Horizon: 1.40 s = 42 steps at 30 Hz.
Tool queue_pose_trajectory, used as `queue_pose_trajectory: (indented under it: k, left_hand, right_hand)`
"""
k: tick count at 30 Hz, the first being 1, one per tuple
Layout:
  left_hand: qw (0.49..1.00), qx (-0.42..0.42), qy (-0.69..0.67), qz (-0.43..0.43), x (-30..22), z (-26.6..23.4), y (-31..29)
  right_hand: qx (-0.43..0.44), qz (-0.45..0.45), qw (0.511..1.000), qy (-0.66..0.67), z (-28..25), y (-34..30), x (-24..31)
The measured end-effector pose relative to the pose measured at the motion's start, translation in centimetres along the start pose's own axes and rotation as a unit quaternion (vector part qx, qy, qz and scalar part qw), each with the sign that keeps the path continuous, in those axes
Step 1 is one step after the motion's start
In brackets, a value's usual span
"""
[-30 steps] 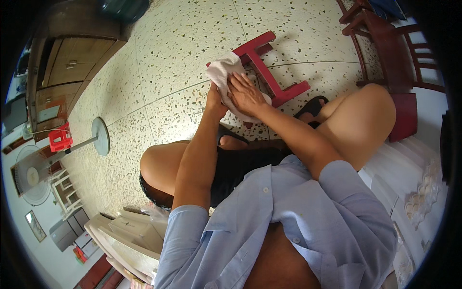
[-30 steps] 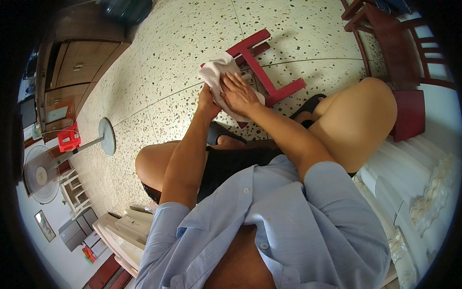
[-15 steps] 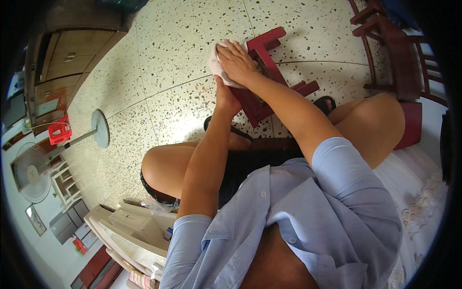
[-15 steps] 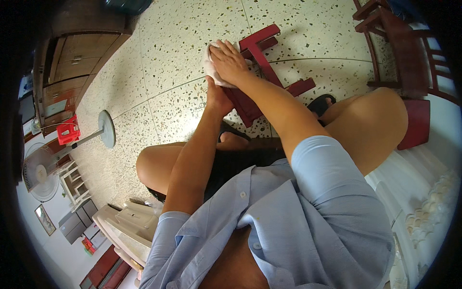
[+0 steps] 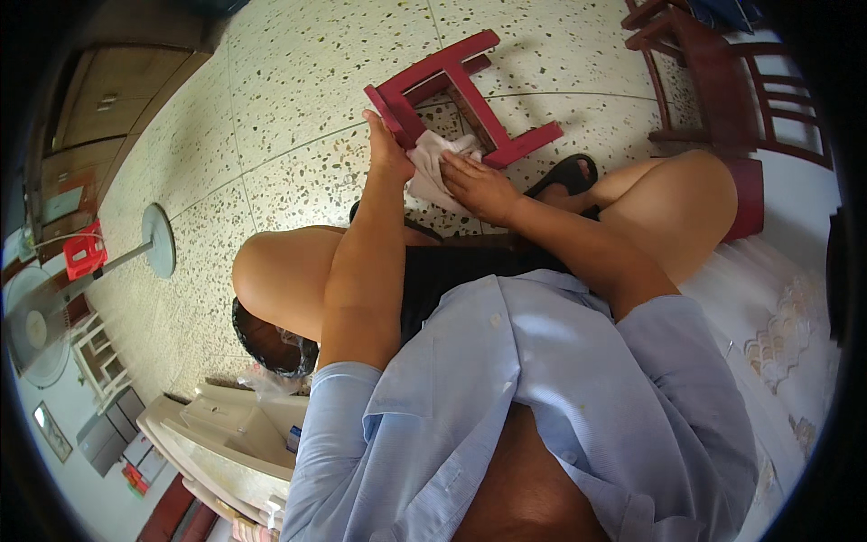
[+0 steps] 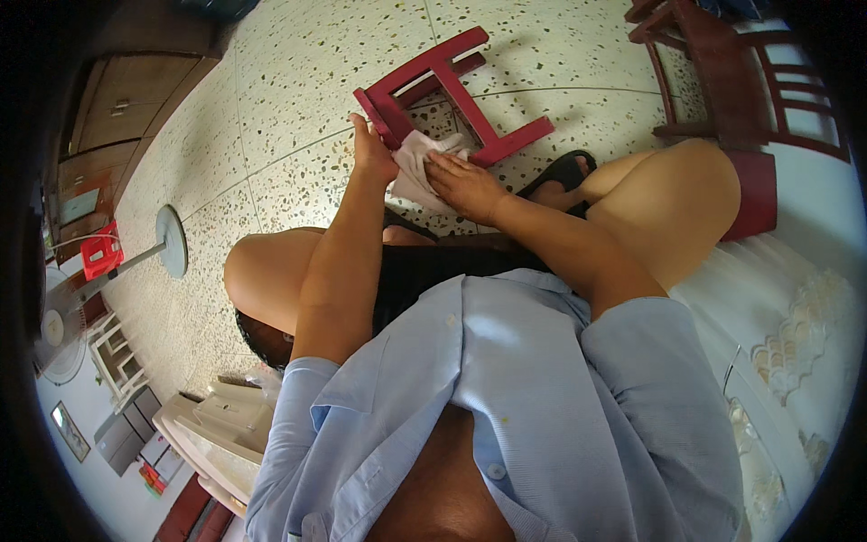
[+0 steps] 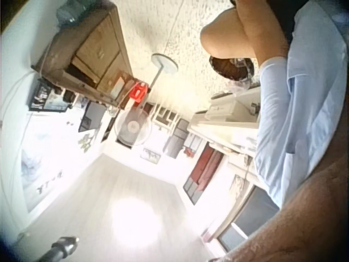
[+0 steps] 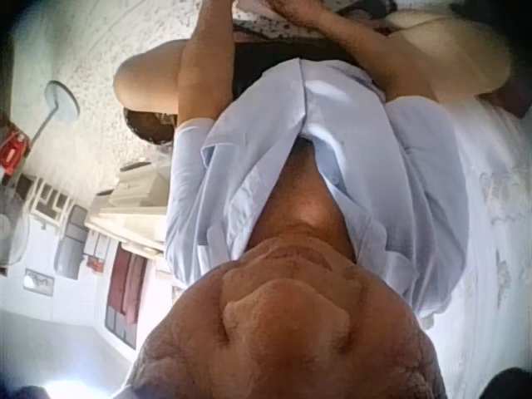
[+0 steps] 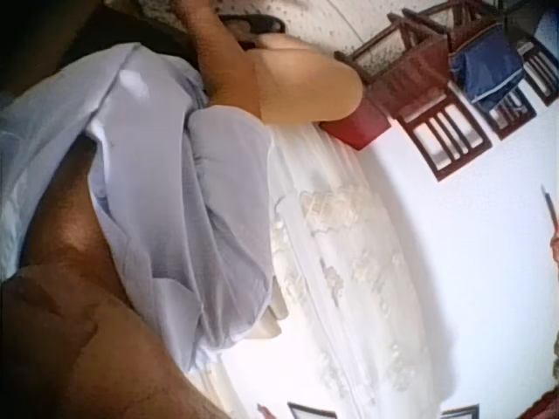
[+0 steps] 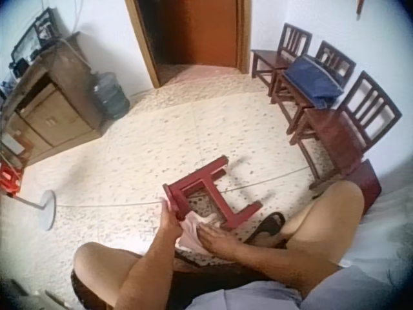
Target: The person wipes the legs, frames, and tops of several small wooden stools with a cloth, handling them one at a time and moving them between the floor and a nearby surface.
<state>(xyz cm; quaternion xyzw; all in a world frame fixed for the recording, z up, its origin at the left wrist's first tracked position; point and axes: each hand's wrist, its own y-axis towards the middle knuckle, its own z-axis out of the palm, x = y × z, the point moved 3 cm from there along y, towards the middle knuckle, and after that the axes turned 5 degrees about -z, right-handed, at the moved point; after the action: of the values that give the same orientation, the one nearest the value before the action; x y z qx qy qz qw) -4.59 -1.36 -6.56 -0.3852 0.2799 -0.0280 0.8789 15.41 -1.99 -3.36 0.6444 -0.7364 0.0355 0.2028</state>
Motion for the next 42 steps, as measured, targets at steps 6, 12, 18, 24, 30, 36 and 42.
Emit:
queue_pose_trajectory:
  k: [6,12,18,24,30,36,42]
  left_hand:
    - [0.925,-0.242,0.227,0.183,1.5,-1.4,3.0]
    - [0.86,-0.351,0.316,0.192,1.5,0.7,1.3]
    - [0.817,-0.382,0.398,0.171,0.8,1.1,-0.1]
    - [0.764,-0.414,0.478,0.127,-0.1,1.9,-1.4]
    - [0.755,-0.42,0.485,0.138,0.2,2.4,-1.3]
    - [0.711,-0.449,0.514,0.167,0.4,1.7,-1.1]
    - [0.696,-0.445,0.527,0.201,0.5,2.4,-1.1]
  right_hand:
    - [0.035,-0.071,0.99,-0.114,-3.0,-2.6,-1.1]
    - [0.07,0.199,0.965,-0.153,-6.2,-6.1,-7.8]
    - [-0.039,0.279,0.959,0.017,-6.4,-5.4,-7.3]
    - [-0.003,0.166,0.986,0.006,-6.3,-2.8,-5.8]
    - [0.033,0.246,0.967,0.051,-2.4,1.4,-9.7]
    - [-0.095,0.286,0.952,0.06,-0.1,7.4,-14.5]
    - [-0.211,0.478,0.85,0.067,-0.8,11.7,-17.0]
